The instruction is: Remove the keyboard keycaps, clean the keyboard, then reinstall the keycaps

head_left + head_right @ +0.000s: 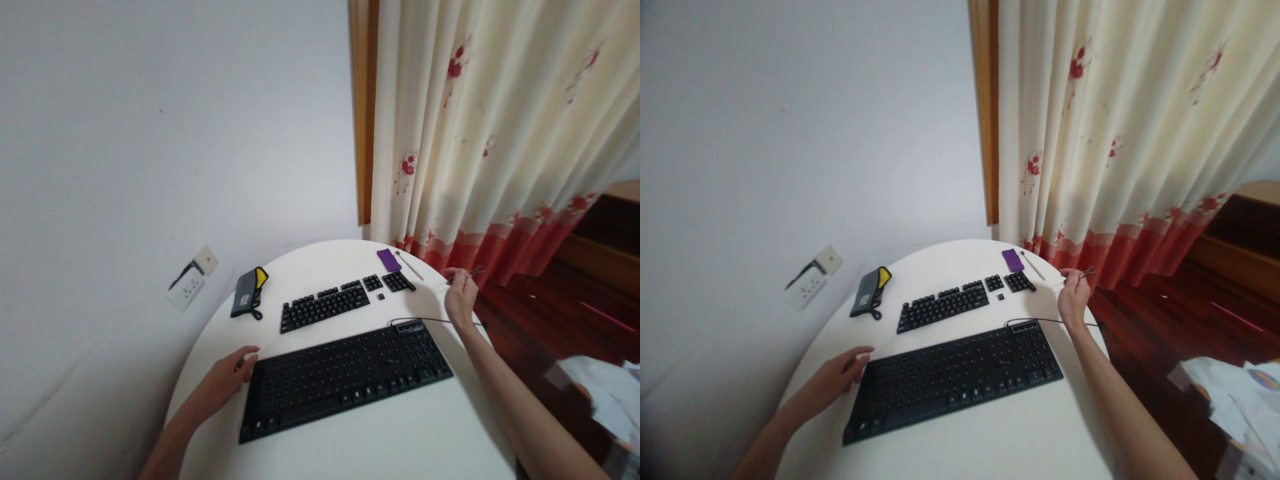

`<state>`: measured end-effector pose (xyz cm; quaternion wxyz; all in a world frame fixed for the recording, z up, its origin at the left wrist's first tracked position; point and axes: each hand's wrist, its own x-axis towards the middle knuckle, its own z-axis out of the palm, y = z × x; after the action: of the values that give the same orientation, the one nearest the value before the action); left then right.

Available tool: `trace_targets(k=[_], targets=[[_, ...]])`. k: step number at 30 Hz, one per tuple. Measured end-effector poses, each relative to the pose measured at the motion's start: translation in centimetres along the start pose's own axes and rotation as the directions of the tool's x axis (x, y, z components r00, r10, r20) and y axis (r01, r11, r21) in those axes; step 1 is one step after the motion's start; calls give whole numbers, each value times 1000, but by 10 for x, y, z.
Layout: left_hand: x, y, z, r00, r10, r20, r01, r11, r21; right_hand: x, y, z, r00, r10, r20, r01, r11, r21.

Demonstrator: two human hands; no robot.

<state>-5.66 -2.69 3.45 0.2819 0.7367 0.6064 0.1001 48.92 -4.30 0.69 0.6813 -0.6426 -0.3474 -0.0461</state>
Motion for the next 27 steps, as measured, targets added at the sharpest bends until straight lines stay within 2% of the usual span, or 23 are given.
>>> trace_targets(k=[2,7,12,18,21,24,25,27], targets=[[-10,-5,7,999,5,39,-3,999,-37,-1,1,0,1000,0,-6,0,1000,-10],[-26,-6,22,995,80,-56,-82,996,-35,-6,0,0,998,24,64,-21,999,-45],[-38,8,44,989,117,-96,-124,990,-69,-10,-4,1,988,40,151,-32,998,-54],[-52,29,71,981,163,-104,-174,979,-110,-14,-15,3,971,70,229,-87,994,65],[-57,30,77,974,191,-125,-210,963,-168,-9,-33,-1,959,87,270,-114,989,89],[-62,27,79,966,210,-147,-240,945,-223,-13,-62,-6,954,35,297,-89,982,169],[-64,26,80,965,213,-153,-245,941,-235,-20,-74,-8,939,40,342,-120,969,217],[-67,27,79,961,232,-149,-263,937,-232,-47,-101,-10,870,33,492,-176,952,248]])
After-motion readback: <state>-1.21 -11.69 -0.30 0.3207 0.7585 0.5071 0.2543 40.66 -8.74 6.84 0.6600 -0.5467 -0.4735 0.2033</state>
